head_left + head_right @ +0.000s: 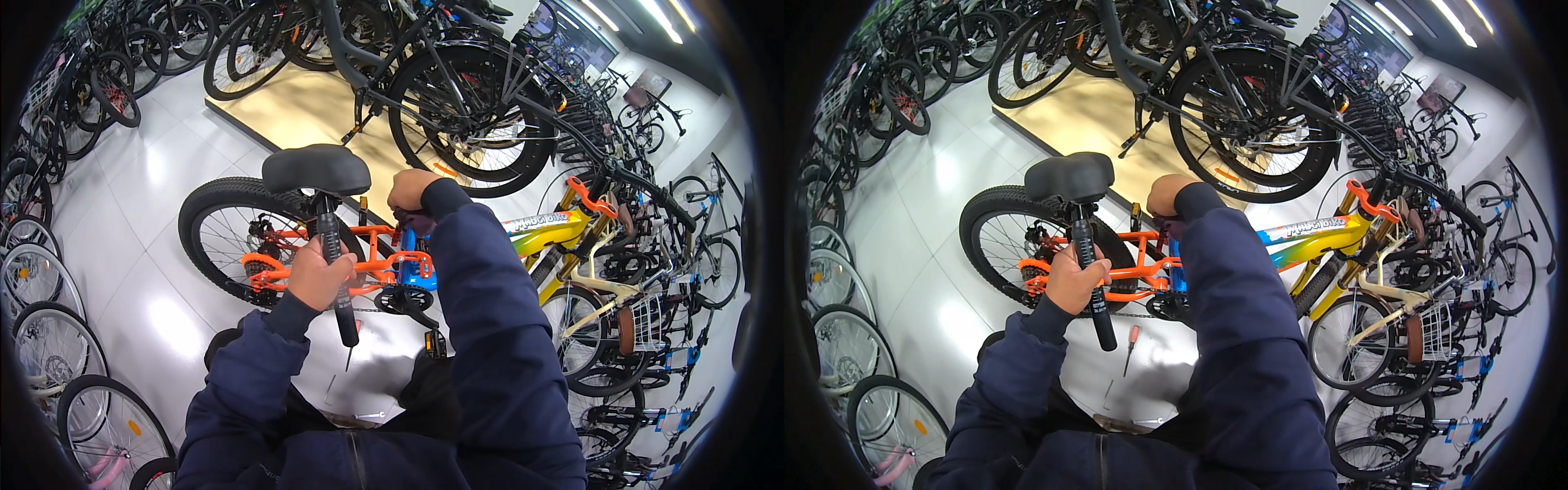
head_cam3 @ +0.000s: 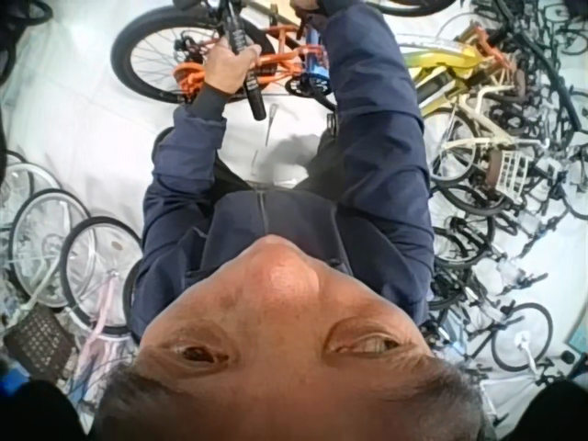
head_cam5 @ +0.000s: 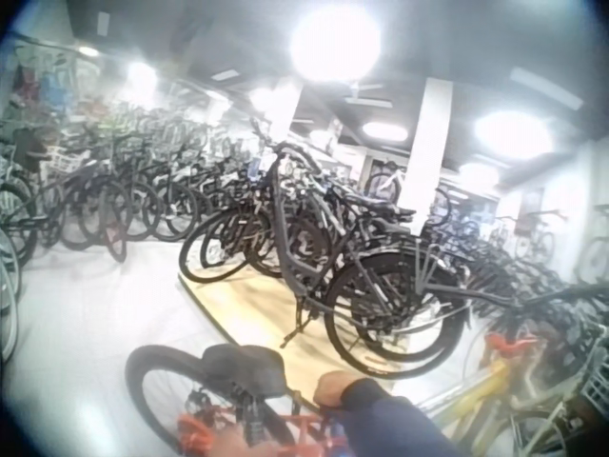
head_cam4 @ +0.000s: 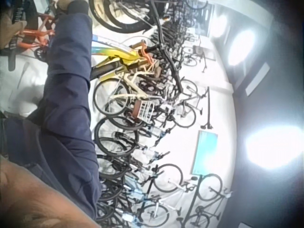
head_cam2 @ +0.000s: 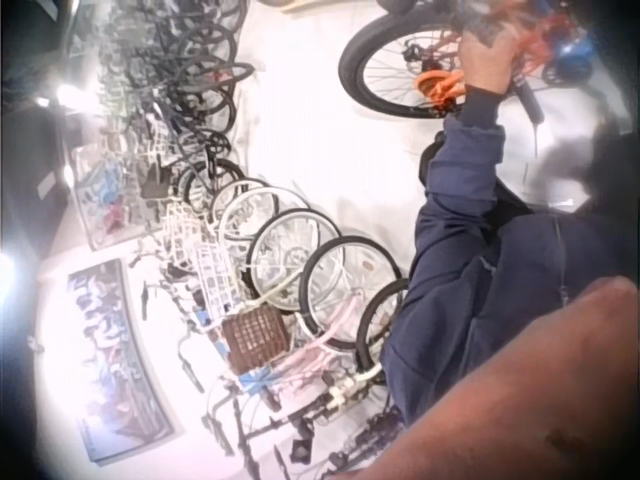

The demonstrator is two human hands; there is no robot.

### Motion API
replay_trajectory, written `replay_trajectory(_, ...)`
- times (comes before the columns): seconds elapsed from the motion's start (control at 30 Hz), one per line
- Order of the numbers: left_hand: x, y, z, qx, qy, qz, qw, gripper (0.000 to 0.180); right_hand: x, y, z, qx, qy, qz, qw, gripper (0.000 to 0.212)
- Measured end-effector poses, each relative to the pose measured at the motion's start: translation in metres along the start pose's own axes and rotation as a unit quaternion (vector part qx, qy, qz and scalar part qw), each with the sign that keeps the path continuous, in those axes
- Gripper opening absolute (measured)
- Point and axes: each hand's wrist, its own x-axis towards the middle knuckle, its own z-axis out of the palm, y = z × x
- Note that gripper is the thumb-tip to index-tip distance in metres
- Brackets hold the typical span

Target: The person wipes a colorful mountain bike with a purple cloth, cleaning the crankset, rear wheel, seat post, saddle, and frame. The person then lifts the bike and moves it to another location in the shop.

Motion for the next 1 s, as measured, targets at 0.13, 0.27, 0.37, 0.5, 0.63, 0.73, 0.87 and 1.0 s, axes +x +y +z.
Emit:
replay_trajectory(0.13,-0.004,0.003,0.004,-0.009,-0.008,-0.011,1.0,0.013,-0.006,0.02,0.014,-0.063,0.075,-0.068,0.993,0.021)
replay_trajectory(0.27,-0.006,0.005,0.008,-0.001,-0.018,-0.015,1.0,0.012,-0.012,0.031,0.034,-0.016,0.124,-0.008,0.992,0.022)
replay_trajectory(0.37,-0.006,0.005,0.01,0.002,-0.025,-0.015,1.0,0.013,-0.01,0.031,0.045,0.012,0.172,0.005,0.985,0.023)
replay_trajectory(0.5,-0.006,0.005,0.013,-0.02,-0.028,-0.028,0.999,0.013,-0.007,0.041,0.059,-0.071,0.209,-0.026,0.975,0.019)
replay_trajectory(0.63,-0.006,0.007,0.012,-0.026,-0.033,-0.025,0.999,0.014,-0.01,0.055,0.076,0.008,0.286,-0.04,0.957,0.017)
replay_trajectory(0.73,-0.006,0.007,0.01,0.004,-0.032,-0.008,0.999,0.013,-0.015,0.051,0.08,0.606,0.261,0.061,0.749,0.016)
replay_trajectory(0.87,-0.007,0.007,0.01,-0.006,-0.029,-0.007,1.0,0.012,-0.033,0.039,0.061,0.71,0.372,0.064,0.595,0.027)
replay_trajectory(1.0,-0.005,0.007,0.011,-0.018,-0.028,-0.02,0.999,0.012,-0.051,0.005,0.047,0.232,0.334,0.076,0.911,0.032)
